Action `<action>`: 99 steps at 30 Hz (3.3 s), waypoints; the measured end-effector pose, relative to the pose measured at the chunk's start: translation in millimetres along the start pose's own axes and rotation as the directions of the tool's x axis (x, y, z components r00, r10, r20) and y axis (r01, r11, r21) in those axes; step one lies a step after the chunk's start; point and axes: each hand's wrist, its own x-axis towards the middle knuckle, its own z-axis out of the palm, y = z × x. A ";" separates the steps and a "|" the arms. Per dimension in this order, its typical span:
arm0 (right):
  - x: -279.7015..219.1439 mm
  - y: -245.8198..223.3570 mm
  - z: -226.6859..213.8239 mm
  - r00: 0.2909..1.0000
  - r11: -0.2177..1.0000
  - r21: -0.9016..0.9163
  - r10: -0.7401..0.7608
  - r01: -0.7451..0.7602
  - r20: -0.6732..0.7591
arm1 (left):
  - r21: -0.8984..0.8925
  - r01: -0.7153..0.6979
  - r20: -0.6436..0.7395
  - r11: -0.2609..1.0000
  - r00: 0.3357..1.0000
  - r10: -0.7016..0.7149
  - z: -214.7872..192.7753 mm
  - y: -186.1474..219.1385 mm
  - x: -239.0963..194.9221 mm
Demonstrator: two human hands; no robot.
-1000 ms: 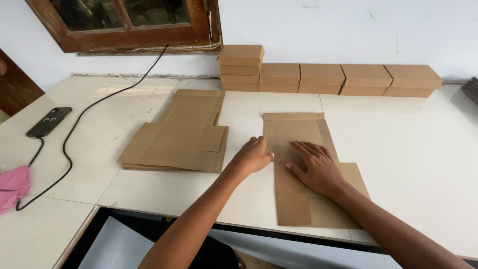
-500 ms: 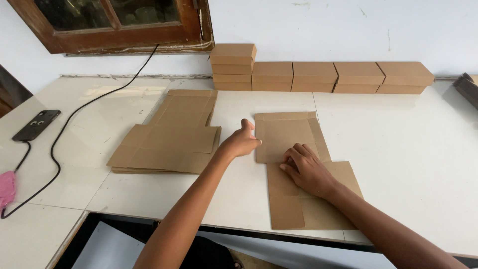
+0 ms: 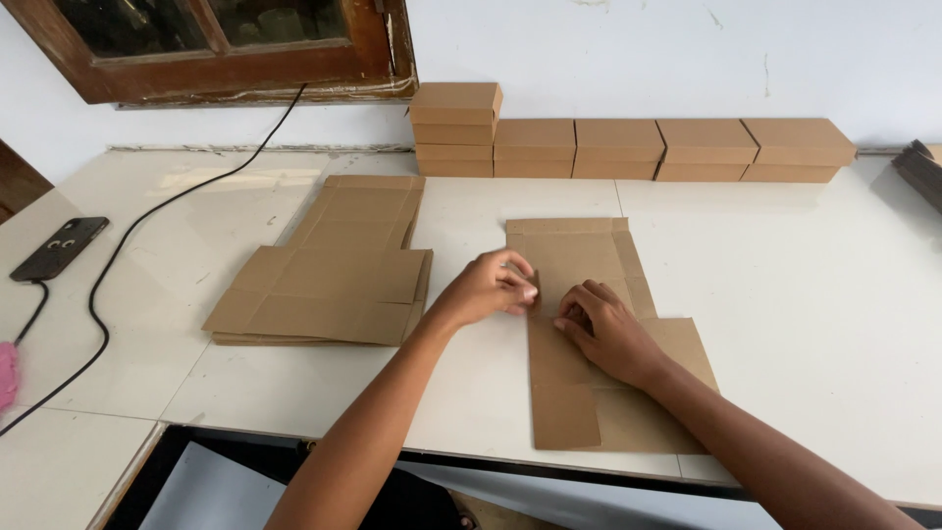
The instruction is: The person folds flat cardboard sheets into small rectangular boxes by hand. They fold the side flaps, tuck the tabs, and close the top flaps to form the box, then place the finished box with others on the table.
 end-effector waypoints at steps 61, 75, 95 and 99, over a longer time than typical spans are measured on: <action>0.9 -16.6 1.8 0.986 0.950 -0.304 -0.023 0.073 0.163 | 0.680 0.074 -0.184 0.730 0.980 0.072 -26.5 -44.2 67.0; -4.7 -24.3 4.7 0.973 0.943 -0.274 -0.140 0.187 0.181 | 0.327 0.158 -0.351 0.932 0.936 -0.036 -48.0 -22.9 51.1; -5.8 -24.7 7.9 0.967 0.926 -0.291 -0.203 0.241 0.156 | 0.646 -0.188 -0.051 0.740 0.956 0.288 -26.8 -42.7 74.0; 2.5 -35.4 -1.2 0.939 0.947 -0.153 -0.240 0.282 0.245 | 0.749 -0.102 -0.126 0.655 0.948 0.293 -41.8 -64.4 87.9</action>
